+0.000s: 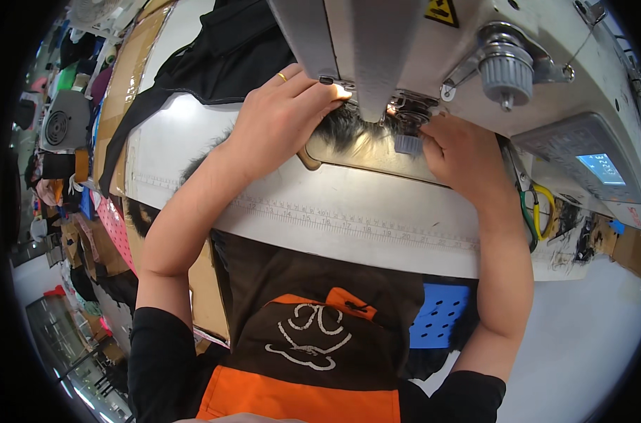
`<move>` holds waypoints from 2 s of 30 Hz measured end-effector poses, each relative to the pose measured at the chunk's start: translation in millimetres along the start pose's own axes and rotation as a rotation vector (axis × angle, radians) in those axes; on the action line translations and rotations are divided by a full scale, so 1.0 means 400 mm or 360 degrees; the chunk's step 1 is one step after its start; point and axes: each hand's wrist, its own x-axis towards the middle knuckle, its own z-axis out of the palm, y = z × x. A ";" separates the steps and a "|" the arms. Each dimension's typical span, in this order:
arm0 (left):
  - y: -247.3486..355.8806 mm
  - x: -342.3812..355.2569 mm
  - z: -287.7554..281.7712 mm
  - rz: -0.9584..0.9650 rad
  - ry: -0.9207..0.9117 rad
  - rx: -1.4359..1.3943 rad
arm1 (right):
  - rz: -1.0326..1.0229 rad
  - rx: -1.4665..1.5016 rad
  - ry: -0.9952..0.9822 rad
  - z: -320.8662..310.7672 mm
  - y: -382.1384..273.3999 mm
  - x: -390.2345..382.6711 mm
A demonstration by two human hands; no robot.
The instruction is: Sewing faux fur trim onto a black garment using an industrial sewing machine.
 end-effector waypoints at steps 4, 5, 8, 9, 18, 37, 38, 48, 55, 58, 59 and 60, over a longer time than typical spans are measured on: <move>0.012 -0.003 -0.006 -0.0041 0.0000 -0.0150 | -0.0154 -0.0040 0.0149 0.002 -0.001 0.007; 0.012 -0.004 -0.009 -0.0045 0.0020 -0.0230 | -0.0164 -0.0028 0.0148 0.002 -0.001 0.008; 0.022 0.005 -0.016 -0.0137 0.0014 -0.0364 | -0.0270 -0.0123 0.0269 -0.001 -0.003 0.003; 0.024 0.010 -0.019 -0.0224 -0.0010 -0.0411 | -0.0275 -0.0122 0.0272 -0.001 -0.004 0.004; 0.000 0.024 -0.033 -0.0106 -0.0164 -0.0237 | -0.0201 -0.0035 0.0233 0.004 -0.001 0.001; 0.036 -0.028 0.008 0.0030 0.0104 -0.0236 | -0.0287 -0.0149 0.0276 -0.006 -0.024 0.006; 0.030 -0.030 0.010 0.0044 0.0124 -0.0247 | -0.0298 -0.0186 0.0283 -0.005 -0.023 0.005; -0.002 -0.022 -0.002 0.0348 0.0107 -0.0110 | -0.0373 -0.0204 0.0263 -0.020 -0.019 -0.007; -0.020 0.021 -0.009 0.0613 -0.0077 -0.0097 | -0.0129 -0.0134 0.0154 -0.027 0.006 -0.029; -0.017 0.017 -0.006 0.0686 -0.0072 -0.0015 | -0.0102 -0.0051 0.0235 -0.023 -0.001 -0.027; -0.017 0.016 -0.006 0.0700 -0.0089 0.0008 | -0.0098 -0.0022 0.0298 -0.022 -0.004 -0.027; -0.017 0.015 -0.007 0.0708 -0.0107 0.0035 | -0.0098 -0.0020 0.0295 -0.023 -0.004 -0.027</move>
